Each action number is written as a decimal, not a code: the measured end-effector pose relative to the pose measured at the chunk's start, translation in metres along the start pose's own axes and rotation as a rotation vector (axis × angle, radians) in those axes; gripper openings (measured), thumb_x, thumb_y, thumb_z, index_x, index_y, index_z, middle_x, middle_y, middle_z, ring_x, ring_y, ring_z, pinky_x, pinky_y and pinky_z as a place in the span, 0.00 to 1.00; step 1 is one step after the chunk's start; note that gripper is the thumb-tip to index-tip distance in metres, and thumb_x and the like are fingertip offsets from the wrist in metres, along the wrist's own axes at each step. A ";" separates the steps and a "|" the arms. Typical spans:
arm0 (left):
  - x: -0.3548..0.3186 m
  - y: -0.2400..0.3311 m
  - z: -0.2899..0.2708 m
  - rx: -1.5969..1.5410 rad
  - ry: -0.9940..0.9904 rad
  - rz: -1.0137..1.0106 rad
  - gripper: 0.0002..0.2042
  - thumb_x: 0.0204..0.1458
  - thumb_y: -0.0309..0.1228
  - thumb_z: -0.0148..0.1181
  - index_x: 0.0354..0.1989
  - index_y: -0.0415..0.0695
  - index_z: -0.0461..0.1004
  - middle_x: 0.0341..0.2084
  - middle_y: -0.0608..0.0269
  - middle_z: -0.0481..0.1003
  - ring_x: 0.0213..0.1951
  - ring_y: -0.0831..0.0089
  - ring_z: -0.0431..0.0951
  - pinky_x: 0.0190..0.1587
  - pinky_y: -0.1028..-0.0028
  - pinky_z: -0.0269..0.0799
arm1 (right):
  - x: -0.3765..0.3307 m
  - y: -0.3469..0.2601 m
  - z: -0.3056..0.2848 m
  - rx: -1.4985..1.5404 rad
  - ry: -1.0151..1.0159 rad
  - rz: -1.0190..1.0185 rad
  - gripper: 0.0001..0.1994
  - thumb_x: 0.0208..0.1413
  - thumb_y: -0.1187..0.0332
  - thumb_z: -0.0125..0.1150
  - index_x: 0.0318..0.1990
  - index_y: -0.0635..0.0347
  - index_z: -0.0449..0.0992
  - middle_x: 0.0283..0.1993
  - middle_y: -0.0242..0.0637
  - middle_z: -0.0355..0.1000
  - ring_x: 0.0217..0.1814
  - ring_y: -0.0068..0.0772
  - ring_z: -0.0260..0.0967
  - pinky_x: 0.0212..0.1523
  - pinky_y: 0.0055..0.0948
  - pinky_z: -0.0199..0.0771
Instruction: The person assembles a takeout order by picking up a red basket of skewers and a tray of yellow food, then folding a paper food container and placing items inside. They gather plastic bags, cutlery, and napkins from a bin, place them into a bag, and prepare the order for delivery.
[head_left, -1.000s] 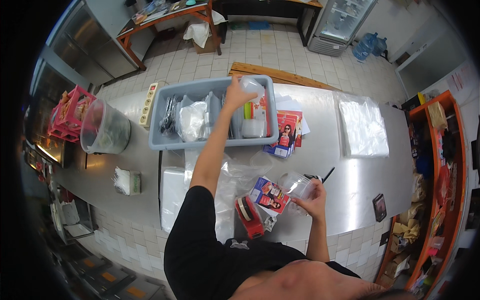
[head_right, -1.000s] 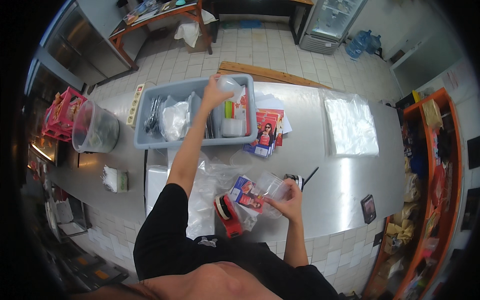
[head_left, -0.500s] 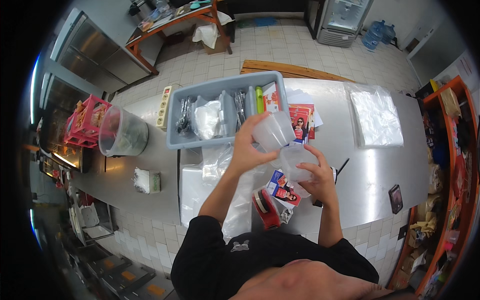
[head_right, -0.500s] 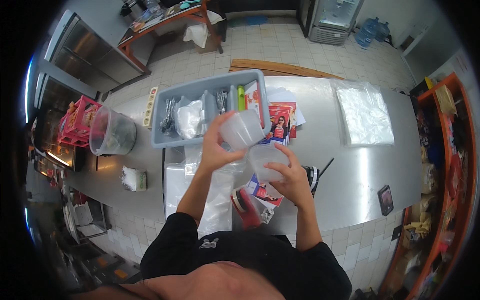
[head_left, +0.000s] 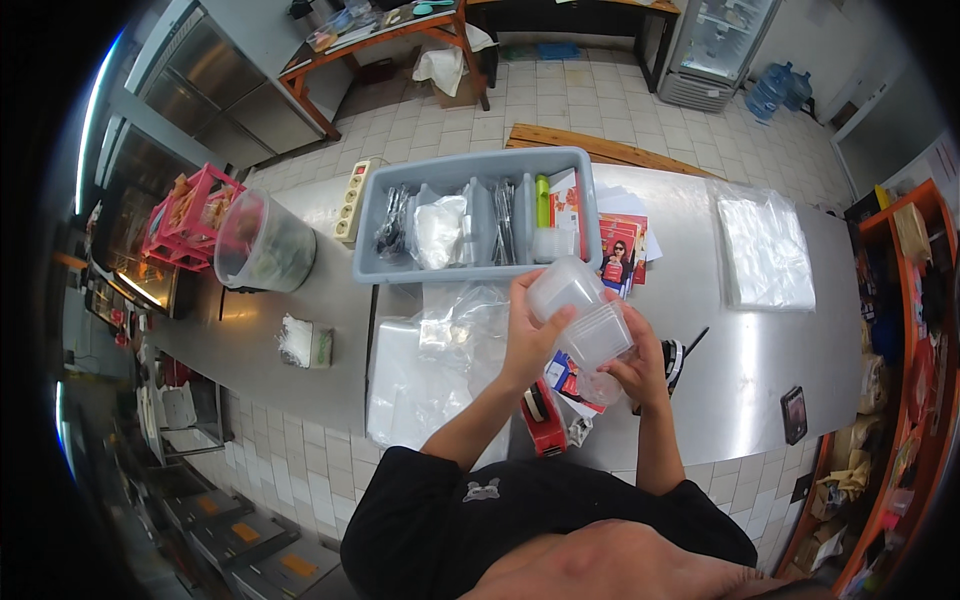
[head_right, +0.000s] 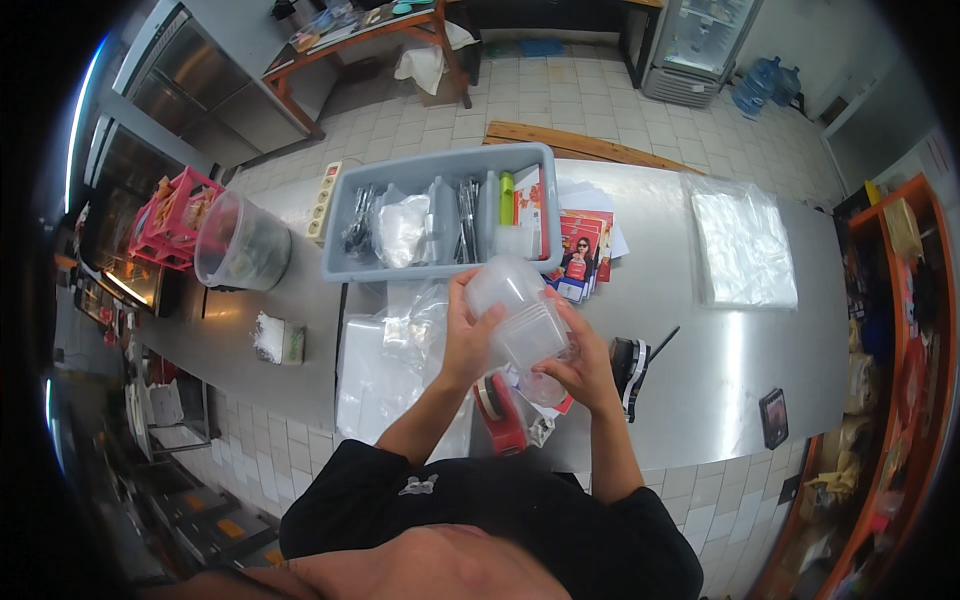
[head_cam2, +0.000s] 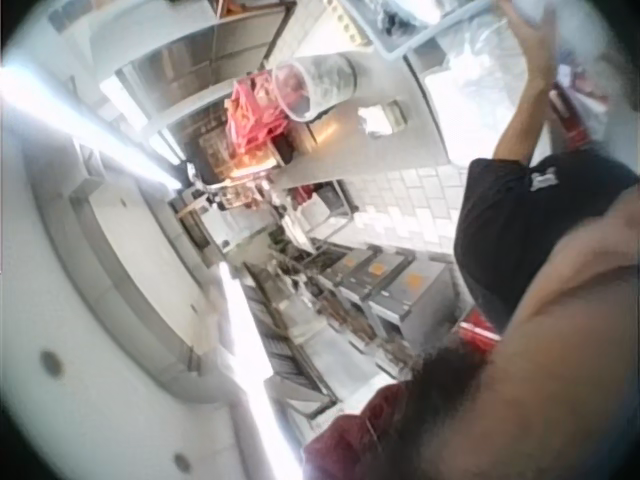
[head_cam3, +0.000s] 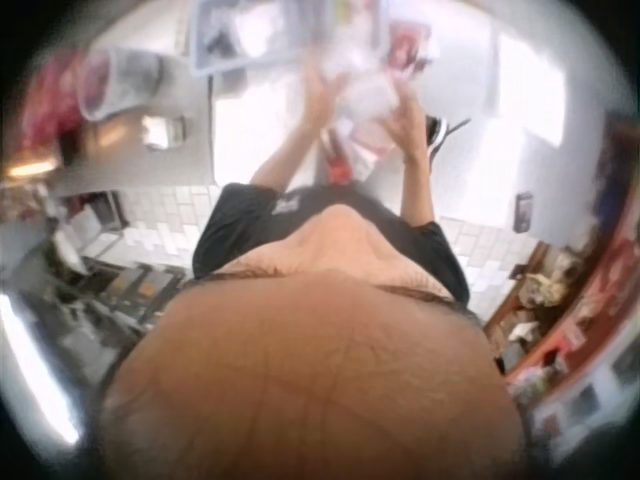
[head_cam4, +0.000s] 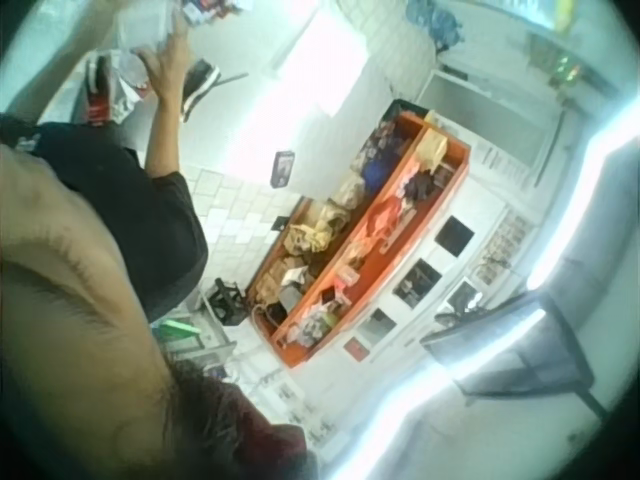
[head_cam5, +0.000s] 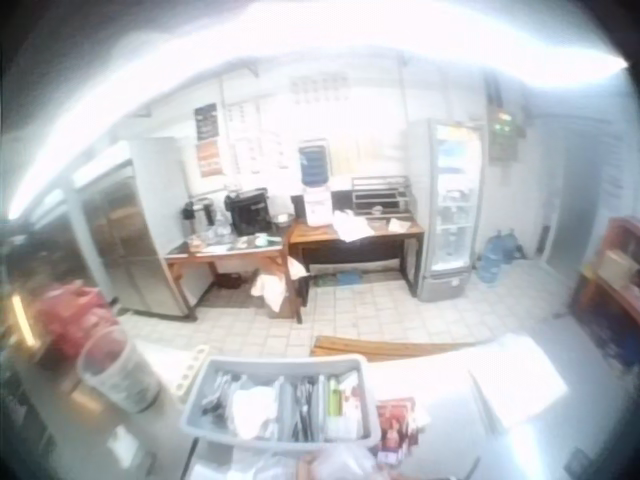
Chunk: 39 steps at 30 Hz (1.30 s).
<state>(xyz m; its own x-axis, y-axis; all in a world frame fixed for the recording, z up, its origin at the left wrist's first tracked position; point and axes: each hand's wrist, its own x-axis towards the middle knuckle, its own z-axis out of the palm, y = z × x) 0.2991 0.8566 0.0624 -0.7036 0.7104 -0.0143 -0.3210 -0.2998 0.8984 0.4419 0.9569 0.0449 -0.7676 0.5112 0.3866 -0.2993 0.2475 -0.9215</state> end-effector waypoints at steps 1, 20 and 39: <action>-0.004 -0.002 0.001 -0.134 0.018 -0.052 0.30 0.48 0.32 0.64 0.55 0.41 0.54 0.48 0.56 0.63 0.51 0.71 0.66 0.53 0.70 0.65 | 0.000 -0.003 -0.001 -0.033 -0.013 0.008 0.41 0.37 0.67 0.73 0.62 0.58 0.59 0.64 0.50 0.57 0.65 0.44 0.58 0.61 0.36 0.60; -0.034 -0.010 -0.015 0.275 -0.172 -0.028 0.44 0.34 0.33 0.74 0.58 0.43 0.50 0.51 0.57 0.60 0.53 0.68 0.65 0.54 0.70 0.64 | -0.014 -0.019 0.003 -0.228 0.074 0.367 0.36 0.37 0.64 0.73 0.59 0.56 0.66 0.57 0.37 0.68 0.44 0.32 0.72 0.39 0.27 0.73; 0.235 -0.081 -0.085 1.040 -0.427 0.237 0.45 0.24 0.32 0.76 0.57 0.45 0.56 0.51 0.53 0.64 0.55 0.62 0.64 0.57 0.67 0.60 | -0.067 -0.011 -0.010 -0.284 0.228 0.424 0.38 0.41 0.73 0.70 0.62 0.61 0.59 0.53 0.46 0.70 0.36 0.21 0.68 0.35 0.22 0.76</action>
<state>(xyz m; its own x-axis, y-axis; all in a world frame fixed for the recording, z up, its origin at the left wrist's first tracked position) 0.1058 0.9936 -0.0512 -0.3405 0.9237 0.1756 0.6095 0.0746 0.7893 0.5026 0.9280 0.0293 -0.6360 0.7716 0.0110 0.1978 0.1768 -0.9642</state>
